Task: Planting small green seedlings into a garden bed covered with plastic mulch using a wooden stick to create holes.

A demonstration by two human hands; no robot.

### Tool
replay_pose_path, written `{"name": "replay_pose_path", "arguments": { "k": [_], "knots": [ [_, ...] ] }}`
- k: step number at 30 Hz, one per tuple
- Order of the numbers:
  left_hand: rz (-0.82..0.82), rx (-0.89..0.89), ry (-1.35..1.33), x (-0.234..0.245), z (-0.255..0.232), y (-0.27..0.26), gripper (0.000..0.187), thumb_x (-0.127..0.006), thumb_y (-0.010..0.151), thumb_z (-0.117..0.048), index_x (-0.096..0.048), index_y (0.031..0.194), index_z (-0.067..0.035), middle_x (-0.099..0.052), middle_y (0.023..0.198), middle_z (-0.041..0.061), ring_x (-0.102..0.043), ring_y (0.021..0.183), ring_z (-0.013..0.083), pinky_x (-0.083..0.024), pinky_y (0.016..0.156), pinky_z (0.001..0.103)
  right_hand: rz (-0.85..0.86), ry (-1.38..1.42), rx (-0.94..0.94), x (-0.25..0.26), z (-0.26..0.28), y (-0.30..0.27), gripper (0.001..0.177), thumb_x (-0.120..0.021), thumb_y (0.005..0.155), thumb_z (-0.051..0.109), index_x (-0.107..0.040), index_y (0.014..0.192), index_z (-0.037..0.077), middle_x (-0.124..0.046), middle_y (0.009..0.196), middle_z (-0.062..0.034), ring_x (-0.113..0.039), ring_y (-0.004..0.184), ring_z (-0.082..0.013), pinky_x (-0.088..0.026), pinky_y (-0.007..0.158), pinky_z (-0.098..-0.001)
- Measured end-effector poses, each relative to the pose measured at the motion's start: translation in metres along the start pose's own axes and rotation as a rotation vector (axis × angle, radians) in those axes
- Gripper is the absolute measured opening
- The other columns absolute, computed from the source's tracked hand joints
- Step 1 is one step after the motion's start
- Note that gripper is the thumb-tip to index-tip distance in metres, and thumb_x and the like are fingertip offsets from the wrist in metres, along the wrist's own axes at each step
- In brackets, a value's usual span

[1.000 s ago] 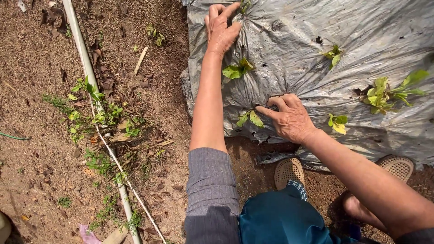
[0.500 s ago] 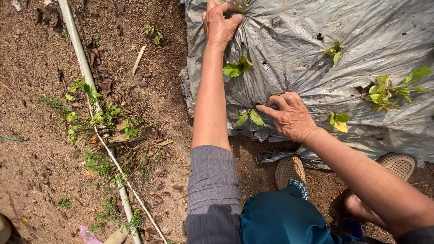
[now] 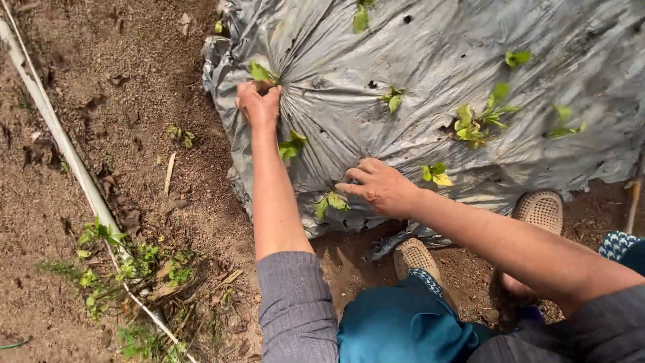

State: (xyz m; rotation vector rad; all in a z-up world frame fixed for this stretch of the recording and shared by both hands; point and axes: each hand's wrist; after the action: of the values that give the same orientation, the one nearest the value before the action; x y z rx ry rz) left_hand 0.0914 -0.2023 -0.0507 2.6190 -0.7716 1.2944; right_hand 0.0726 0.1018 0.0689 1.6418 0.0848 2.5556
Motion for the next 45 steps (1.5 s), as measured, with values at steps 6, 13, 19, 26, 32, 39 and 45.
{"name": "replay_pose_path", "arguments": {
  "k": [6, 13, 19, 26, 32, 39, 45],
  "knots": [
    [-0.037, 0.020, 0.081, 0.000, -0.001, -0.006, 0.017, -0.068, 0.056, -0.028, -0.066, 0.071, -0.020, -0.051, 0.084, 0.004, -0.049, 0.085, 0.0259, -0.040, 0.081, 0.035, 0.376, -0.185, 0.164, 0.082, -0.029, -0.044, 0.041, -0.061, 0.063, 0.021, -0.050, 0.102, 0.018, -0.048, 0.093, -0.0022, -0.046, 0.089, -0.0194, -0.031, 0.090, -0.0370],
    [0.074, 0.135, -0.177, 0.020, -0.014, -0.012, 0.010, -0.063, 0.070, -0.016, -0.063, 0.073, -0.006, -0.043, 0.095, 0.002, -0.041, 0.093, 0.0203, -0.031, 0.094, 0.036, 0.771, -0.371, -0.107, 0.191, -0.105, -0.154, 0.035, -0.037, 0.080, 0.020, -0.038, 0.115, 0.018, -0.049, 0.080, 0.0030, -0.043, 0.073, -0.0131, -0.038, 0.070, -0.0294],
    [0.370, 0.073, -0.155, 0.061, -0.042, -0.028, 0.051, -0.064, 0.070, -0.025, -0.047, 0.112, -0.002, -0.051, 0.112, 0.012, -0.050, 0.102, 0.0173, -0.038, 0.088, 0.026, 0.759, -0.830, -0.557, 0.156, -0.169, -0.281, 0.048, -0.031, 0.079, 0.045, -0.028, 0.125, 0.034, -0.043, 0.118, 0.0115, -0.050, 0.104, -0.0104, -0.047, 0.088, -0.0248],
    [0.377, -0.600, 0.180, 0.067, -0.203, -0.140, 0.050, -0.052, 0.080, -0.008, -0.029, 0.123, -0.005, -0.034, 0.119, 0.015, -0.033, 0.108, 0.0281, -0.033, 0.090, 0.038, 0.043, 0.256, -1.098, 0.124, -0.137, -0.256, 0.040, -0.060, 0.075, 0.020, -0.053, 0.113, 0.014, -0.053, 0.097, -0.0109, -0.054, 0.082, -0.0272, -0.046, 0.068, -0.0403],
    [1.003, -0.580, 0.287, -0.001, -0.324, -0.243, 0.014, -0.045, 0.075, -0.018, -0.047, 0.088, -0.012, -0.049, 0.078, 0.001, -0.046, 0.063, 0.0118, -0.040, 0.048, 0.020, -0.219, 0.411, -1.025, 0.075, -0.144, -0.258, 0.043, -0.061, 0.073, 0.014, -0.052, 0.116, 0.013, -0.049, 0.092, -0.0099, -0.050, 0.073, -0.0243, -0.044, 0.066, -0.0368],
    [0.901, -0.631, 0.381, -0.142, -0.291, -0.300, 0.046, -0.059, 0.070, -0.020, -0.045, 0.113, -0.017, -0.050, 0.096, 0.009, -0.056, 0.076, 0.0318, -0.045, 0.060, 0.046, -0.337, 0.178, -0.892, 0.041, -0.150, -0.262, 0.027, -0.062, 0.074, 0.021, -0.060, 0.101, 0.020, -0.046, 0.076, -0.0014, -0.043, 0.069, -0.0195, -0.038, 0.049, -0.0319],
    [0.566, -0.628, 0.229, -0.159, -0.271, -0.320, 0.031, -0.054, 0.070, -0.026, -0.052, 0.100, -0.022, -0.049, 0.087, 0.002, -0.053, 0.080, 0.0261, -0.041, 0.057, 0.039, -0.456, 0.181, -0.870, 0.030, -0.154, -0.264, 0.023, -0.051, 0.079, 0.029, -0.062, 0.096, 0.019, -0.048, 0.072, 0.0001, -0.044, 0.065, -0.0200, -0.035, 0.048, -0.0328]
  ]
}}
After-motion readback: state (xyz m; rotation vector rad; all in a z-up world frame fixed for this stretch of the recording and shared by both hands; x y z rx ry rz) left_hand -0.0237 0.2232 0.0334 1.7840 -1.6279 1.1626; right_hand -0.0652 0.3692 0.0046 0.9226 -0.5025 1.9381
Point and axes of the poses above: each hand's wrist, its own y-axis towards the middle knuckle, its own x-axis out of the back of the hand, z = x × y
